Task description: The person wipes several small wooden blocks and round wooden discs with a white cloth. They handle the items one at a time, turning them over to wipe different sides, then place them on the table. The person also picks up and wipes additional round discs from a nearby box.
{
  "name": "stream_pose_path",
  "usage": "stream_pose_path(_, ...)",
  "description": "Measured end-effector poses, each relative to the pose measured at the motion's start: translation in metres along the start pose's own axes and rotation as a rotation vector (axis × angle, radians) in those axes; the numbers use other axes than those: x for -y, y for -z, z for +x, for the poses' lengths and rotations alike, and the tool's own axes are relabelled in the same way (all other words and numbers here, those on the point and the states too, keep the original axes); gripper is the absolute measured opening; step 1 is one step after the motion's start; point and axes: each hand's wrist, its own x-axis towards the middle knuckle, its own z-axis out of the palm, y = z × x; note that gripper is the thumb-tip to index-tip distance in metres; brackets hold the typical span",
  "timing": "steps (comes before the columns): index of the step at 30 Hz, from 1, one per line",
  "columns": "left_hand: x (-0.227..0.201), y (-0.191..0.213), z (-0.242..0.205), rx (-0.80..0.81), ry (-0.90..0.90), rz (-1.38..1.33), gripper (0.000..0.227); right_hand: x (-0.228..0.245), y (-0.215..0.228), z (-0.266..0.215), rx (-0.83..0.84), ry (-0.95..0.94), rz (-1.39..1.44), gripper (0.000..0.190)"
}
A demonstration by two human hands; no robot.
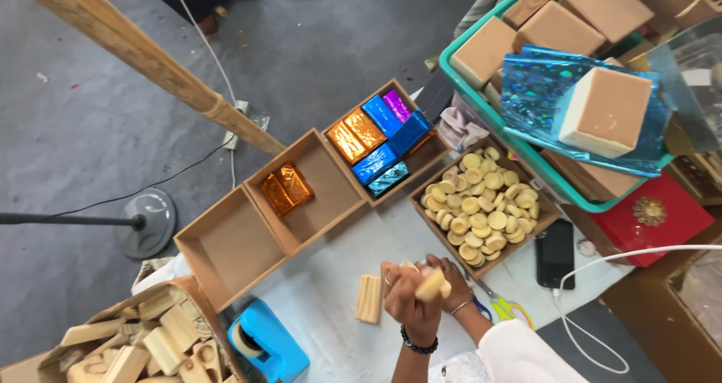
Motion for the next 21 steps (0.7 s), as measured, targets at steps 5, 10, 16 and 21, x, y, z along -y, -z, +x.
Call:
stream_pose_path(5, -0.044, -0.005, 0.011, 0.091, 0.074, -0.665, 0.019, 0.038, 0.060, 0.025, 0.189, -0.099, 0.098, 0.039)
stream_pose_path(10, -0.042, -0.020, 0.010, 0.258, 0.747, -1.915, 0.026, 0.059, 0.110, 0.036, 0.229, -0.251, 0.344, 0.041)
stream_pose_path(16, 0.048, -0.012, 0.014, 0.007, 1.100, -1.014, 0.028, 0.120, 0.224, 0.059, -0.316, -0.083, 1.563, 0.015)
stream_pose_path(21, 0.296, 0.041, -0.031, 0.105, 1.663, -0.744, 0.033, 0.087, 0.201, 0.030, -0.293, -0.187, 1.361, 0.018)
